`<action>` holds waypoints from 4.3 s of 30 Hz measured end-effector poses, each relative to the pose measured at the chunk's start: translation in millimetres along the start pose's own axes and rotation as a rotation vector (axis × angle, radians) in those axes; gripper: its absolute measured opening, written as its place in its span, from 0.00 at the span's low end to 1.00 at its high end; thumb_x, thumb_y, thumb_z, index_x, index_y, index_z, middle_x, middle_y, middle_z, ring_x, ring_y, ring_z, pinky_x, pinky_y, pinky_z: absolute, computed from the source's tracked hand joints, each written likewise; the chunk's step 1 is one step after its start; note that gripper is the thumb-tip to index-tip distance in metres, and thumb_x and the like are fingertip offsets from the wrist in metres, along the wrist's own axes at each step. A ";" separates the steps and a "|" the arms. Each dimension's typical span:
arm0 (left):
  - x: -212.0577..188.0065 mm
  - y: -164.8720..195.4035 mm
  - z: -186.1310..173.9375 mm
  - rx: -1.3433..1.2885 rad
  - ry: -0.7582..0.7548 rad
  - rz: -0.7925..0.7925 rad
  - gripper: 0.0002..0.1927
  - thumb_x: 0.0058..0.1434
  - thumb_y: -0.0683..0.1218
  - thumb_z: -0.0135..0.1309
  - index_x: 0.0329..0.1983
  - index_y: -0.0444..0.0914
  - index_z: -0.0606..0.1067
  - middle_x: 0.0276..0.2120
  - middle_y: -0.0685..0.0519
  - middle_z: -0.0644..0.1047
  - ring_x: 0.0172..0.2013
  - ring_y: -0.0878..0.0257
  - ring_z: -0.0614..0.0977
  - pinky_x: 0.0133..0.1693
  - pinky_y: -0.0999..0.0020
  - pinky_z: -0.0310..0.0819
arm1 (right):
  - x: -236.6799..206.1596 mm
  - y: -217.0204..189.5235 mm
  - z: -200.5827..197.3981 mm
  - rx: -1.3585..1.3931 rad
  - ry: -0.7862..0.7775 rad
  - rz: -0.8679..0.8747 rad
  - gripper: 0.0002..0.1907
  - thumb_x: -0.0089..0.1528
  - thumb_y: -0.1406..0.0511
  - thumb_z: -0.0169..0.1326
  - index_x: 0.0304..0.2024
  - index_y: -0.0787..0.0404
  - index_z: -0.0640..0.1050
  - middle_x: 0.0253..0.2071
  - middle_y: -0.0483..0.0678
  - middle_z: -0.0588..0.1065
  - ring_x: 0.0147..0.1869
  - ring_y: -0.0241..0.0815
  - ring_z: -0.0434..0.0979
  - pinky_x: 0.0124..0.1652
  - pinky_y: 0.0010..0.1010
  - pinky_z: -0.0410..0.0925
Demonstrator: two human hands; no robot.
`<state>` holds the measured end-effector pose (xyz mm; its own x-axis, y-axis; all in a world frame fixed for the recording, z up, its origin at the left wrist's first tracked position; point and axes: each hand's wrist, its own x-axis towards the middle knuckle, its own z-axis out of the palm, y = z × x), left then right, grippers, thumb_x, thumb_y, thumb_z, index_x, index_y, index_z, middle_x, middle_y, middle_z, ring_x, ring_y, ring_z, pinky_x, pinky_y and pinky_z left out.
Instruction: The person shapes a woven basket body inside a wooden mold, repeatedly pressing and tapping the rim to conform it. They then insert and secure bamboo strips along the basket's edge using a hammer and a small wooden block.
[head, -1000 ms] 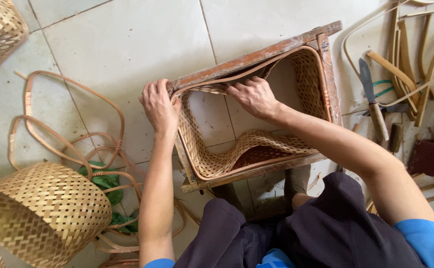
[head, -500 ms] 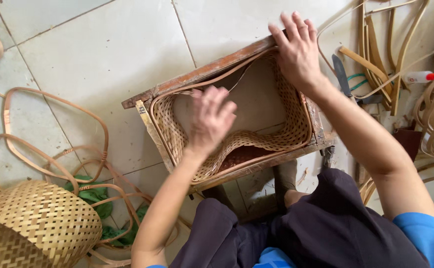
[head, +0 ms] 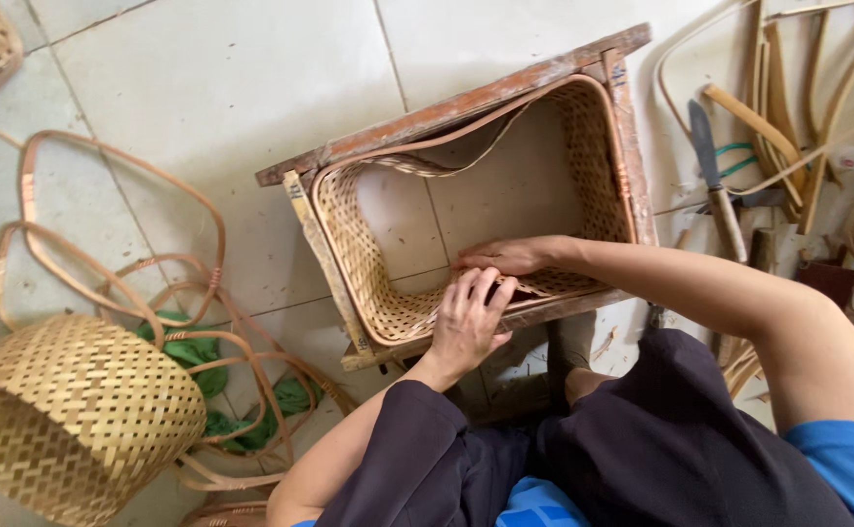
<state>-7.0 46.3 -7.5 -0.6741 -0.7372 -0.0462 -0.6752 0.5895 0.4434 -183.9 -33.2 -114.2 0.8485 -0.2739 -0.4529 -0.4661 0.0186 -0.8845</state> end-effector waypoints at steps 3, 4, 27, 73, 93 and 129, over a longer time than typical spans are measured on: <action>-5.4 -6.4 5.6 -0.022 0.016 0.023 0.49 0.39 0.57 0.77 0.63 0.42 0.68 0.56 0.44 0.69 0.55 0.46 0.75 0.52 0.50 0.78 | 9.5 9.5 6.0 -0.041 -0.060 0.036 0.30 0.71 0.49 0.24 0.73 0.46 0.60 0.77 0.49 0.52 0.81 0.50 0.46 0.75 0.48 0.44; -7.1 -7.9 5.8 -0.020 0.034 0.032 0.48 0.38 0.57 0.77 0.62 0.42 0.68 0.55 0.45 0.70 0.54 0.46 0.76 0.51 0.51 0.78 | 10.1 10.1 6.8 -0.026 -0.065 0.065 0.30 0.70 0.49 0.24 0.72 0.45 0.61 0.77 0.48 0.53 0.81 0.50 0.46 0.74 0.48 0.44; 13.8 -8.6 -18.5 -0.086 -0.037 -0.010 0.38 0.45 0.63 0.70 0.51 0.35 0.74 0.43 0.45 0.73 0.41 0.51 0.79 0.37 0.54 0.79 | 8.5 21.8 14.1 0.033 0.085 0.029 0.28 0.71 0.50 0.30 0.67 0.51 0.68 0.71 0.52 0.65 0.73 0.54 0.61 0.68 0.50 0.56; 151.1 -144.2 -33.9 0.350 0.262 -0.015 0.65 0.52 0.73 0.66 0.78 0.39 0.45 0.61 0.42 0.63 0.60 0.45 0.67 0.63 0.27 0.54 | 29.0 -19.2 -84.6 -0.135 0.498 0.006 0.25 0.71 0.53 0.41 0.57 0.65 0.74 0.53 0.64 0.75 0.53 0.59 0.77 0.55 0.50 0.71; 125.3 -171.1 -67.6 0.105 0.443 0.029 0.07 0.58 0.41 0.68 0.38 0.39 0.82 0.52 0.52 0.79 0.49 0.53 0.82 0.56 0.57 0.80 | -39.6 -93.7 -142.3 -1.060 1.042 -0.201 0.09 0.64 0.61 0.60 0.46 0.53 0.83 0.45 0.43 0.77 0.51 0.41 0.76 0.53 0.34 0.71; 60.0 -205.2 -93.6 0.278 0.646 -0.239 0.04 0.68 0.41 0.62 0.42 0.36 0.81 0.47 0.52 0.81 0.53 0.53 0.83 0.60 0.63 0.80 | -11.2 -83.9 -146.1 -0.826 0.949 -0.280 0.11 0.67 0.59 0.58 0.50 0.56 0.81 0.45 0.45 0.74 0.52 0.43 0.74 0.53 0.38 0.67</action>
<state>119.1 -149.9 -17.6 -0.2470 -0.8526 0.4604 -0.8900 0.3875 0.2403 -190.9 -172.2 -18.5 0.5916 -0.7510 0.2931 -0.6075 -0.6543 -0.4504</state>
